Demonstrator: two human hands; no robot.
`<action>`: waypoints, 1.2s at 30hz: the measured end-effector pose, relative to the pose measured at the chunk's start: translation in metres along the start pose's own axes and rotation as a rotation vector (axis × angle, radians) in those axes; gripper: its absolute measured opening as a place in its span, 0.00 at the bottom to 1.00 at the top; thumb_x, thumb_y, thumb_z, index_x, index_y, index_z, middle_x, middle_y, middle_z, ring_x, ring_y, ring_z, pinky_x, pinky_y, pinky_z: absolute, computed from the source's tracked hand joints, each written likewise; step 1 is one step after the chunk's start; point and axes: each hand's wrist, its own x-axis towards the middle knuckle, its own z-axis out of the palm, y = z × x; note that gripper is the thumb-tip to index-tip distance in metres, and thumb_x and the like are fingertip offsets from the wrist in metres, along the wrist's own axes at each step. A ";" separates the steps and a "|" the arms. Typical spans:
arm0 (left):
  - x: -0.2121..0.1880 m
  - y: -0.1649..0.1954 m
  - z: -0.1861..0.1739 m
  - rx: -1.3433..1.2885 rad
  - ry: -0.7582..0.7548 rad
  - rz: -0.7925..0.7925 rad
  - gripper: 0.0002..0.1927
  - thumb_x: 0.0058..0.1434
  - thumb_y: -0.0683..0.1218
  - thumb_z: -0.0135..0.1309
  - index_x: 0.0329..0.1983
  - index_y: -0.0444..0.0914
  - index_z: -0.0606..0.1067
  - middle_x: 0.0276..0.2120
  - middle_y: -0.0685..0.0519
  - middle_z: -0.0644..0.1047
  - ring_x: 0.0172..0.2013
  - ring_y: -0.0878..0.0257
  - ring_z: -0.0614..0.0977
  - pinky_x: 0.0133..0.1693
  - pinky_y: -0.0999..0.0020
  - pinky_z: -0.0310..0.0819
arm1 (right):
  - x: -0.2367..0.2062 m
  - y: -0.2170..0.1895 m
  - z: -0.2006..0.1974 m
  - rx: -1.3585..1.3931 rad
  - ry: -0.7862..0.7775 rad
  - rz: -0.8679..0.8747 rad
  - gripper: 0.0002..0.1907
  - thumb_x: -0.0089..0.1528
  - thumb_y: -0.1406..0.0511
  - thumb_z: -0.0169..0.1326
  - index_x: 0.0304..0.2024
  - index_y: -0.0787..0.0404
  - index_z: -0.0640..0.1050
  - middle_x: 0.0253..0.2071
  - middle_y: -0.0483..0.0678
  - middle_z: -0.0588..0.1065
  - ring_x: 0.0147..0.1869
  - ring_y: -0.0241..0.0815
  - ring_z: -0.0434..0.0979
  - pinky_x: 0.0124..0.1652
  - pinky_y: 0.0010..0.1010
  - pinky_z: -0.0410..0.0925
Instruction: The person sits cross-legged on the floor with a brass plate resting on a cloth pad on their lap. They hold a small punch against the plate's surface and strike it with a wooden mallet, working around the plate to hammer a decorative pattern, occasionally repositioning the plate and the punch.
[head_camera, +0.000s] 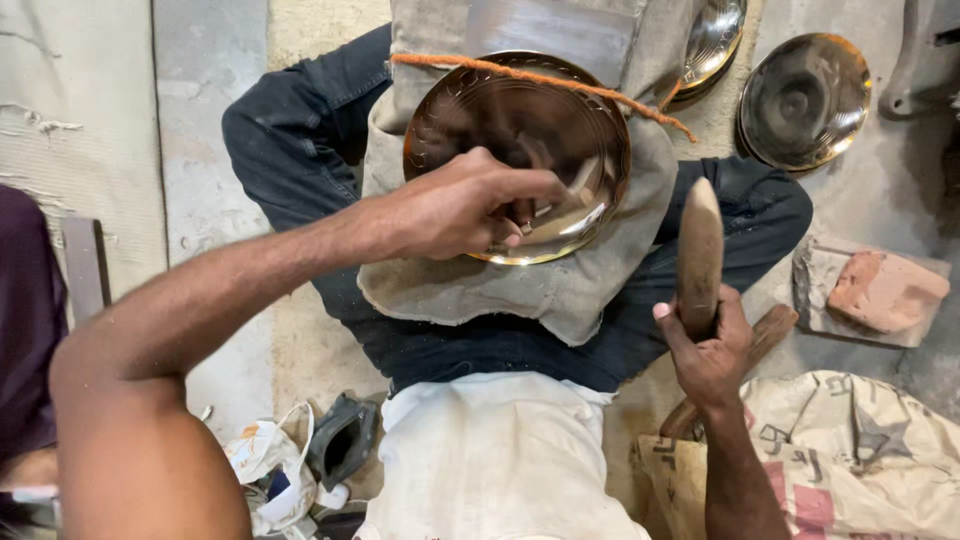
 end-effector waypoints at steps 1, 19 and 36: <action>0.003 0.002 0.001 0.013 -0.038 -0.011 0.28 0.54 0.33 0.60 0.60 0.35 0.73 0.29 0.45 0.83 0.30 0.60 0.86 0.31 0.59 0.78 | 0.000 0.000 -0.001 -0.008 -0.010 -0.015 0.17 0.64 0.67 0.65 0.50 0.63 0.71 0.38 0.42 0.74 0.39 0.31 0.73 0.42 0.24 0.69; 0.007 0.006 0.011 0.128 -0.036 0.037 0.27 0.54 0.33 0.57 0.58 0.41 0.73 0.25 0.45 0.80 0.25 0.53 0.84 0.28 0.53 0.74 | 0.054 -0.016 -0.018 0.417 -0.168 -0.100 0.21 0.66 0.70 0.60 0.57 0.60 0.66 0.45 0.44 0.74 0.47 0.34 0.78 0.47 0.27 0.75; -0.040 0.022 0.084 -0.041 0.891 -0.337 0.27 0.66 0.35 0.58 0.64 0.31 0.60 0.40 0.43 0.82 0.40 0.54 0.88 0.40 0.63 0.84 | 0.203 -0.191 -0.044 -0.852 -0.480 -0.721 0.23 0.58 0.64 0.63 0.54 0.66 0.76 0.40 0.58 0.78 0.37 0.49 0.80 0.37 0.38 0.73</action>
